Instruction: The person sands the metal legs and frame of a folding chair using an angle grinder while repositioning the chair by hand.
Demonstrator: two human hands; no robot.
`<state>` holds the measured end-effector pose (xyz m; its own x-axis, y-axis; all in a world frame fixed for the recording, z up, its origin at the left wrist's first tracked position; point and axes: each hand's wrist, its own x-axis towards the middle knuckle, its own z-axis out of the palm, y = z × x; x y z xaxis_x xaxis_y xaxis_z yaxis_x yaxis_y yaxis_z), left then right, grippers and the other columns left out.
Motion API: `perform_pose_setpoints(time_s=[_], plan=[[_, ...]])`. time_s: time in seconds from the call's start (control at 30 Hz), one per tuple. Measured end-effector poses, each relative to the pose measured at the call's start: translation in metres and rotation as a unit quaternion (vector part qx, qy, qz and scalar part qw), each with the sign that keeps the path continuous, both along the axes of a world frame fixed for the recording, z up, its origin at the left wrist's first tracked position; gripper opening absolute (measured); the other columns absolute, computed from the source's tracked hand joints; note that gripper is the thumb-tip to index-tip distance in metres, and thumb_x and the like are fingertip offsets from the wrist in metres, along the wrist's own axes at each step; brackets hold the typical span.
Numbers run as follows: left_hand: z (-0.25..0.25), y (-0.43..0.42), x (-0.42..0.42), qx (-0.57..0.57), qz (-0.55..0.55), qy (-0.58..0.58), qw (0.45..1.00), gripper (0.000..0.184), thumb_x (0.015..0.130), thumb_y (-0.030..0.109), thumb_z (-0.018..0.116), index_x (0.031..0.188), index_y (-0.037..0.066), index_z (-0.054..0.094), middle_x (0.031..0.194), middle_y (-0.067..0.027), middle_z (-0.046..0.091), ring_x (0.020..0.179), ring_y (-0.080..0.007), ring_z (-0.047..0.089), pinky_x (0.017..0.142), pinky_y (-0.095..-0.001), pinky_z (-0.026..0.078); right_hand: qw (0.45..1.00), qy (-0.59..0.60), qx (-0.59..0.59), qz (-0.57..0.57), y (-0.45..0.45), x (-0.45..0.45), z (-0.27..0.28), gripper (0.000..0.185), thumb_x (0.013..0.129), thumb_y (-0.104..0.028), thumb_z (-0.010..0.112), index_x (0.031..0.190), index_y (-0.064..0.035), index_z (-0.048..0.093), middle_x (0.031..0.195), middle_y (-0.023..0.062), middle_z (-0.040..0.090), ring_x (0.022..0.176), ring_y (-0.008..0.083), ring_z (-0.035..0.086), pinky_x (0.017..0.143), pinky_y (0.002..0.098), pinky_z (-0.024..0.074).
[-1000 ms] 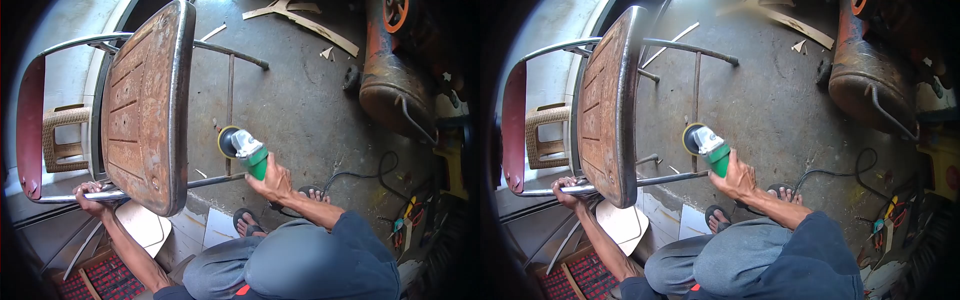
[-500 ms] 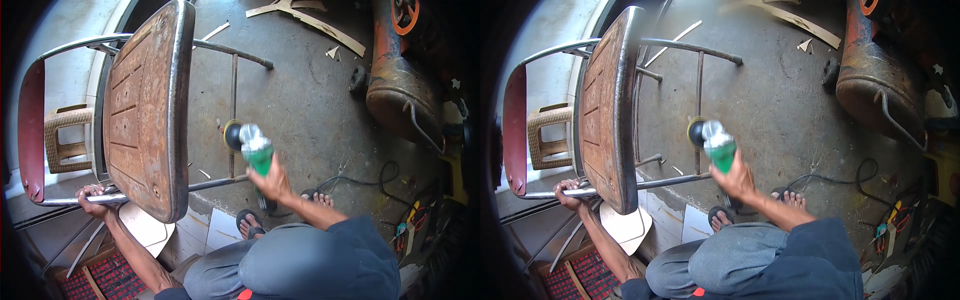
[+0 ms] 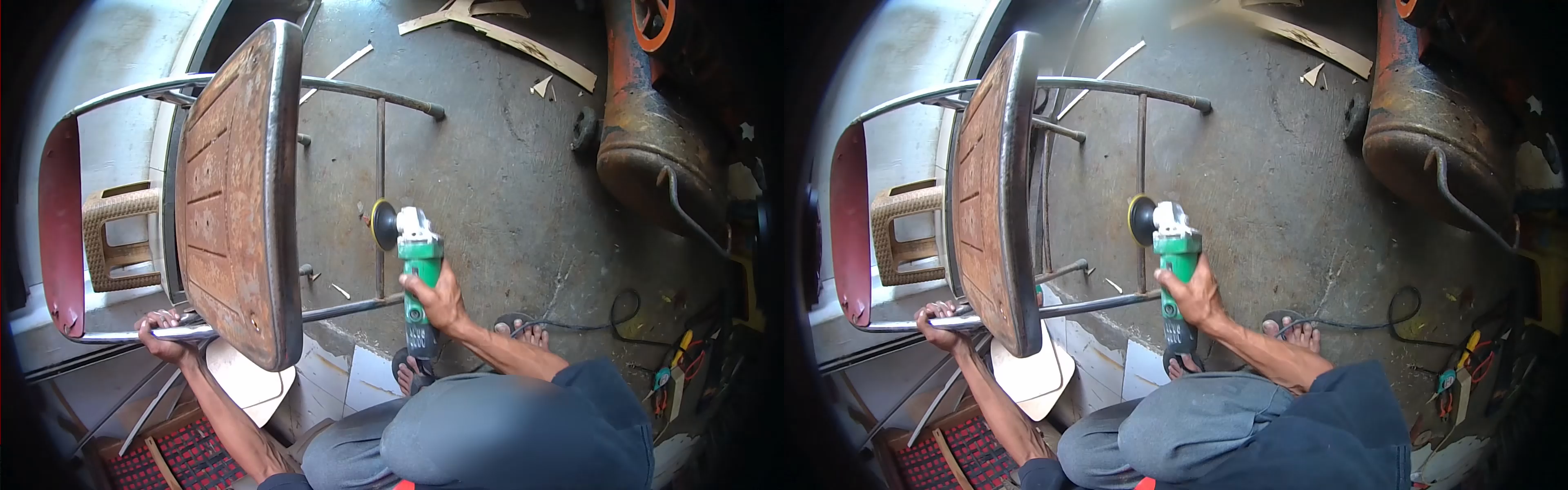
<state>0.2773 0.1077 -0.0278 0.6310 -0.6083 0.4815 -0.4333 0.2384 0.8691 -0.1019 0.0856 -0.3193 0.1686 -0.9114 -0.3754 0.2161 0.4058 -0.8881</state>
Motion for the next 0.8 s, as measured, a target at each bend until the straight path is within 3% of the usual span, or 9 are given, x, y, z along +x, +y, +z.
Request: perform_pose_setpoints(time_s=[0.1,0.17,0.23,0.3,0.37,0.5,0.53,0.8], plan=[[0.0,0.001,0.0,0.008,-0.002,-0.009,1.0,0.02,0.098,0.024,0.046,0.083,0.011,0.046,0.065,-0.001,0.038,0.058,-0.0136,0.042,0.061,-0.0332,0.042,0.999,-0.017,0.028,0.035,-0.031,-0.007,0.0,0.061,0.085,-0.041,0.071,0.126,0.0005,0.053,0.106,0.016,0.066,0.093,0.0269,0.067,0.083,0.0419,0.0557],[0.0,0.001,0.001,0.008,0.003,-0.014,1.0,0.02,0.098,0.024,0.046,0.082,0.011,0.046,0.065,-0.0011,0.038,0.058,-0.0136,0.041,0.061,-0.033,0.042,0.993,-0.072,0.076,0.047,-0.082,-0.011,0.005,0.036,0.085,-0.04,0.068,0.1,-0.0081,0.061,0.087,0.0075,0.065,0.073,0.0163,0.064,0.062,0.0364,0.0551],[0.0,-0.002,0.003,0.001,0.002,-0.017,1.0,0.02,0.097,0.024,0.047,0.082,0.011,0.045,0.065,-0.0012,0.038,0.058,-0.0136,0.041,0.061,-0.0328,0.041,0.993,-0.107,0.053,-0.001,-0.123,-0.007,-0.007,0.027,0.087,-0.038,0.068,0.086,-0.0124,0.063,0.072,0.001,0.061,0.059,0.0131,0.059,0.056,0.0326,0.0521],[-0.001,0.003,0.007,0.007,-0.011,-0.007,1.0,0.016,0.095,0.021,0.048,0.083,0.011,0.046,0.067,-0.0021,0.037,0.059,-0.0151,0.041,0.061,-0.034,0.042,0.984,-0.169,0.062,-0.001,-0.144,-0.014,-0.006,0.028,0.087,-0.039,0.069,0.088,-0.0108,0.064,0.073,0.0011,0.062,0.06,0.0124,0.059,0.056,0.0322,0.0506],[-0.001,0.001,0.004,0.0,-0.007,-0.007,1.0,0.017,0.096,0.021,0.048,0.083,0.011,0.046,0.067,-0.0019,0.037,0.059,-0.015,0.042,0.061,-0.0337,0.043,0.983,-0.16,0.084,0.016,-0.13,-0.016,-0.011,0.031,0.086,-0.039,0.071,0.089,-0.0081,0.065,0.075,0.0021,0.062,0.059,0.0133,0.06,0.055,0.0315,0.0503],[-0.002,0.002,-0.001,0.007,0.011,-0.014,1.0,0.019,0.098,0.024,0.045,0.084,0.012,0.043,0.066,-0.0011,0.037,0.058,-0.0139,0.041,0.062,-0.0332,0.042,0.963,-0.213,0.162,0.022,-0.079,-0.019,-0.002,0.032,0.086,-0.034,0.072,0.096,-0.0049,0.064,0.078,0.0048,0.062,0.058,0.0166,0.065,0.054,0.0326,0.0564],[-0.002,0.001,-0.003,0.007,0.006,-0.013,1.0,0.018,0.098,0.024,0.045,0.084,0.012,0.043,0.066,-0.0011,0.038,0.058,-0.014,0.042,0.062,-0.0333,0.043,0.963,-0.215,0.157,0.033,-0.08,-0.017,-0.015,0.038,0.088,-0.034,0.072,0.103,-0.0002,0.061,0.077,0.0093,0.066,0.058,0.0215,0.069,0.053,0.035,0.0599],[-0.001,0.002,0.0,0.008,0.009,-0.01,1.0,0.018,0.097,0.023,0.045,0.084,0.011,0.044,0.067,-0.0016,0.038,0.059,-0.0146,0.042,0.062,-0.0332,0.043,0.948,-0.287,0.123,0.057,-0.174,-0.034,-0.029,0.043,0.091,-0.042,0.067,0.103,-0.0007,0.06,0.08,0.0129,0.07,0.061,0.0214,0.073,0.053,0.0308,0.0622]])
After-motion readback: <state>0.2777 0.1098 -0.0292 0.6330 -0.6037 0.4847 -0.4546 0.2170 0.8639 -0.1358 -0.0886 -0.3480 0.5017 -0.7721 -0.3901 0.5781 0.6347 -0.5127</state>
